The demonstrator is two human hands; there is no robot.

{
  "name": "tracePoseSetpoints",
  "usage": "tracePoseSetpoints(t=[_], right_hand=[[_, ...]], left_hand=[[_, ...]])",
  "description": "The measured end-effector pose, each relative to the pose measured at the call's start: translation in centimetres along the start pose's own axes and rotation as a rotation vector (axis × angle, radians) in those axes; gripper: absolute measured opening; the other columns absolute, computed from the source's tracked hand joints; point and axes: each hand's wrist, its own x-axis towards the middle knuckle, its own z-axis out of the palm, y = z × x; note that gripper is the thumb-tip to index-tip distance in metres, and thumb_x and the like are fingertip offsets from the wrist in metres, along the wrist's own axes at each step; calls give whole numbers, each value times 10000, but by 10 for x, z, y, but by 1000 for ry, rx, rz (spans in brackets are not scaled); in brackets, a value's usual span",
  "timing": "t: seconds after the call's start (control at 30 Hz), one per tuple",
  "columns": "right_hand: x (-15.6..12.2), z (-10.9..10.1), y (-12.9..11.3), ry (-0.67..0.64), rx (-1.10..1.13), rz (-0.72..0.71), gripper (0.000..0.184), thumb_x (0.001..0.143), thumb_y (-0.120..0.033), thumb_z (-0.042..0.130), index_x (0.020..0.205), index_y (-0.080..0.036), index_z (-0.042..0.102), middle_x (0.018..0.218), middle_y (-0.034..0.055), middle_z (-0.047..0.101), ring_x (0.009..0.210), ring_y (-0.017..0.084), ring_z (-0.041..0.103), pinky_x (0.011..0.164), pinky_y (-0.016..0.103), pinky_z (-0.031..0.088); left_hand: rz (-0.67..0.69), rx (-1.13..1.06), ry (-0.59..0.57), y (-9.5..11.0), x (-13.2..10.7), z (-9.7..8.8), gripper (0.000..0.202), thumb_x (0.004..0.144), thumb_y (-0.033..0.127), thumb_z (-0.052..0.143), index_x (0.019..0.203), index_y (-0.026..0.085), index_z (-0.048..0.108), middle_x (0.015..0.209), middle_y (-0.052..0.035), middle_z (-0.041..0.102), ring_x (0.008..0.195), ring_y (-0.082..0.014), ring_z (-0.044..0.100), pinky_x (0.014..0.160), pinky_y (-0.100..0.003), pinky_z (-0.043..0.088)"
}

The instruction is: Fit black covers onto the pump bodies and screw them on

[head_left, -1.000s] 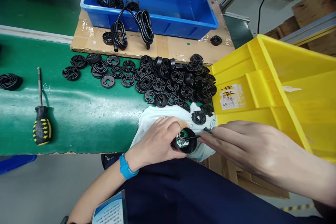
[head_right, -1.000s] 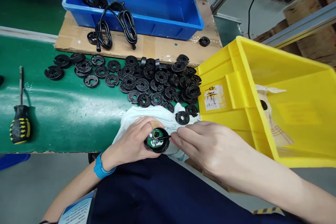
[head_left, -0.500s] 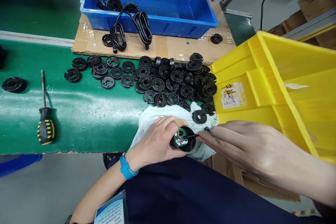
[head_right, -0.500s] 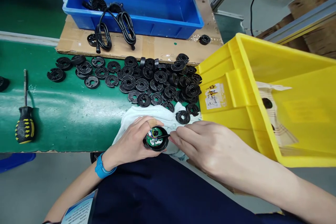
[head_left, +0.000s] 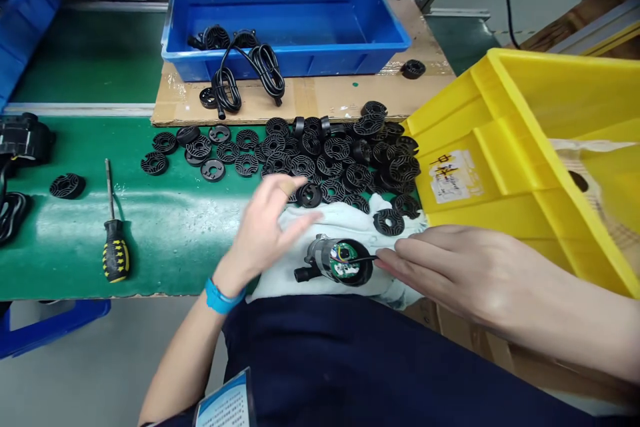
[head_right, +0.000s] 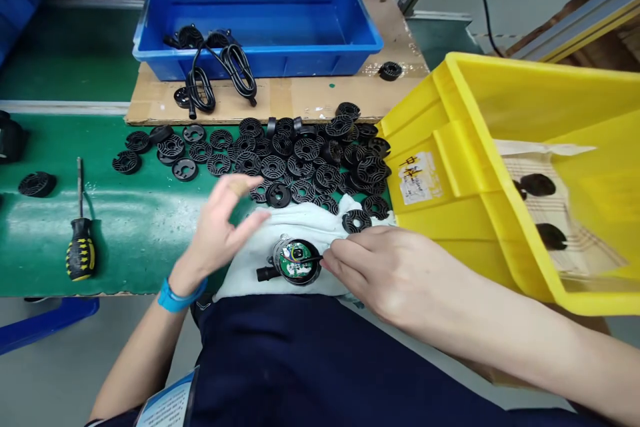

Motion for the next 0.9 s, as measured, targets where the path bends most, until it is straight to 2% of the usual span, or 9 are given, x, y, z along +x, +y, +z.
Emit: tracePoseSetpoints(t=[0.1, 0.2, 0.27, 0.37, 0.5, 0.67, 0.77, 0.83, 0.9], right_hand=[[-1, 5, -2, 53, -11, 21, 354, 1112, -77, 314, 934, -163, 608, 709, -2, 467, 644, 190, 407, 605, 393, 316], [0, 5, -2, 43, 3, 20, 394, 1120, -87, 287, 907, -163, 610, 715, -2, 452, 655, 190, 402, 610, 385, 319], [1, 3, -2, 32, 9, 23, 388, 1120, -95, 311, 886, -161, 613, 715, 0, 452, 655, 191, 401, 609, 387, 311], [0, 3, -2, 24, 17, 27, 372, 1116, -105, 352, 864, -160, 620, 709, 4, 460, 643, 191, 392, 602, 397, 292], [-1, 3, -3, 37, 27, 35, 372, 1116, -104, 354, 867, -161, 624, 705, 6, 462, 639, 188, 388, 599, 401, 287], [1, 1, -3, 60, 53, 25, 289, 1106, -96, 392, 925, -166, 606, 699, -4, 463, 629, 189, 384, 586, 398, 284], [2, -1, -2, 65, 52, 9, 288, 1112, -72, 338, 1013, -154, 595, 710, 0, 491, 640, 195, 414, 591, 397, 299], [2, -1, -2, 61, 48, 4, 298, 1115, -65, 305, 1069, -144, 588, 715, 1, 503, 645, 198, 427, 595, 395, 311], [3, -2, -1, 57, 41, 7, 288, 1116, -67, 309, 1093, -141, 587, 709, -2, 506, 641, 199, 431, 596, 391, 325]], left_hand=[[2, 448, -21, -20, 26, -18, 481, 1011, 209, 585, 1488, 202, 523, 1458, -181, 568, 1356, -337, 540, 1124, -558, 477], [156, 666, -257, -37, 46, -21, 628, 962, -1, 462, 1548, 225, 488, 1661, -143, 427, 1538, -365, 369, 1242, -625, 327], [240, 711, -387, -44, 54, -19, 596, 973, -31, 387, 1503, 189, 549, 1662, -136, 442, 1551, -357, 362, 1260, -629, 302], [259, 761, -446, -44, 58, -18, 488, 1014, 15, 382, 1432, 135, 606, 1569, -178, 545, 1427, -339, 503, 1171, -579, 437], [180, 872, -343, -27, 43, -29, 471, 1019, 56, 424, 1466, 124, 556, 1425, -213, 619, 1205, -323, 612, 965, -483, 557], [-131, 1019, -167, -3, -8, -35, 385, 1067, 323, 456, 1360, 153, 638, 1234, -179, 662, 846, -271, 691, 598, -358, 512], [-340, 1093, -250, 0, -36, -32, 414, 1087, 397, 389, 1211, 159, 705, 1123, -149, 675, 591, -217, 634, 457, -334, 379], [-411, 1053, -322, 0, -49, -34, 464, 1077, 486, 427, 1286, 153, 673, 1114, -149, 669, 554, -209, 616, 446, -329, 363], [-414, 936, -376, 0, -58, -43, 572, 1026, 540, 550, 1463, 172, 552, 1265, -173, 635, 599, -208, 637, 464, -327, 401]])
